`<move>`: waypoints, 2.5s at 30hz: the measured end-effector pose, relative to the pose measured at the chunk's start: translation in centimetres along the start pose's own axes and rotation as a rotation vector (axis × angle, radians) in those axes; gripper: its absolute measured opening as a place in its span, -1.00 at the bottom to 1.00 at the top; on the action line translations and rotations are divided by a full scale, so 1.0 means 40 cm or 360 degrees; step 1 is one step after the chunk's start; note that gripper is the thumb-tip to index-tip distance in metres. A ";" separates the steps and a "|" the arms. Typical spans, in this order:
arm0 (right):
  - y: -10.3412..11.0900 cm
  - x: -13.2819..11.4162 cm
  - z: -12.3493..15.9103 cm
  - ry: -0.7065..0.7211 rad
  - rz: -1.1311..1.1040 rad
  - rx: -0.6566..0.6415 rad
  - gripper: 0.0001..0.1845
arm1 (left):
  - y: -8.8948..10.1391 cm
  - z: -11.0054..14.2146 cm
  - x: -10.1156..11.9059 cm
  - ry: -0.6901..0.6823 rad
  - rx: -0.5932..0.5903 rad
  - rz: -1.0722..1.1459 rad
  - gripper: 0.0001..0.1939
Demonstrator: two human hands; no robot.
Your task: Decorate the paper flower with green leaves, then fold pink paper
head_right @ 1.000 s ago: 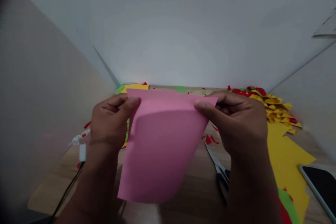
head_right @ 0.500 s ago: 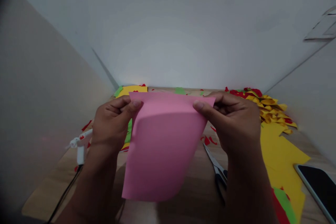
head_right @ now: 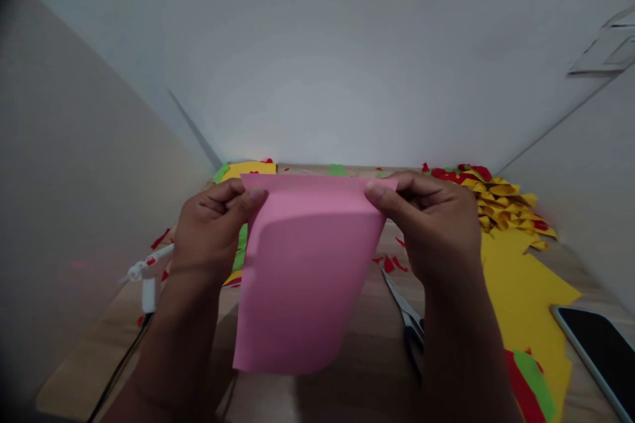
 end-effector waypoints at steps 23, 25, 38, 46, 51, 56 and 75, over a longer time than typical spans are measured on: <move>-0.134 -0.021 0.052 0.0232 0.0212 -0.0808 -0.86 | -0.035 0.015 0.002 -0.0571 -0.0666 -0.0821 -0.84; -0.136 -0.013 0.051 0.0217 0.0242 -0.0796 -0.85 | -0.033 0.016 0.006 -0.0572 -0.0578 -0.0817 -0.84; -0.161 0.019 0.053 0.0219 0.0514 -0.0912 -0.72 | 0.032 -0.009 0.023 -0.0506 0.0075 -0.0663 -0.91; -0.180 0.046 0.071 0.0122 0.0608 -0.1159 -0.74 | 0.156 -0.042 0.031 -0.0453 0.0495 -0.0494 -0.89; -0.165 0.065 0.065 0.0139 0.0771 -0.1287 -0.70 | 0.253 -0.060 0.033 -0.0525 0.0783 -0.0522 -0.91; -0.135 0.091 0.024 0.0165 0.0866 -0.1044 -0.77 | 0.299 -0.080 0.024 -0.0454 0.0912 -0.0508 -0.92; -0.132 0.090 0.003 -0.0222 -0.0032 -0.0458 -0.79 | 0.121 -0.071 -0.015 -0.0140 -0.0017 -0.0181 -0.57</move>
Point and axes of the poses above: each hand's wrist, its own z-axis away from the middle knuckle, its own y-axis out of the back of the hand, x = y × z, the point moved 4 cm from there along -z, towards the middle knuckle, and after that the axes turned 1 degree about z, right-handed, at the moved point
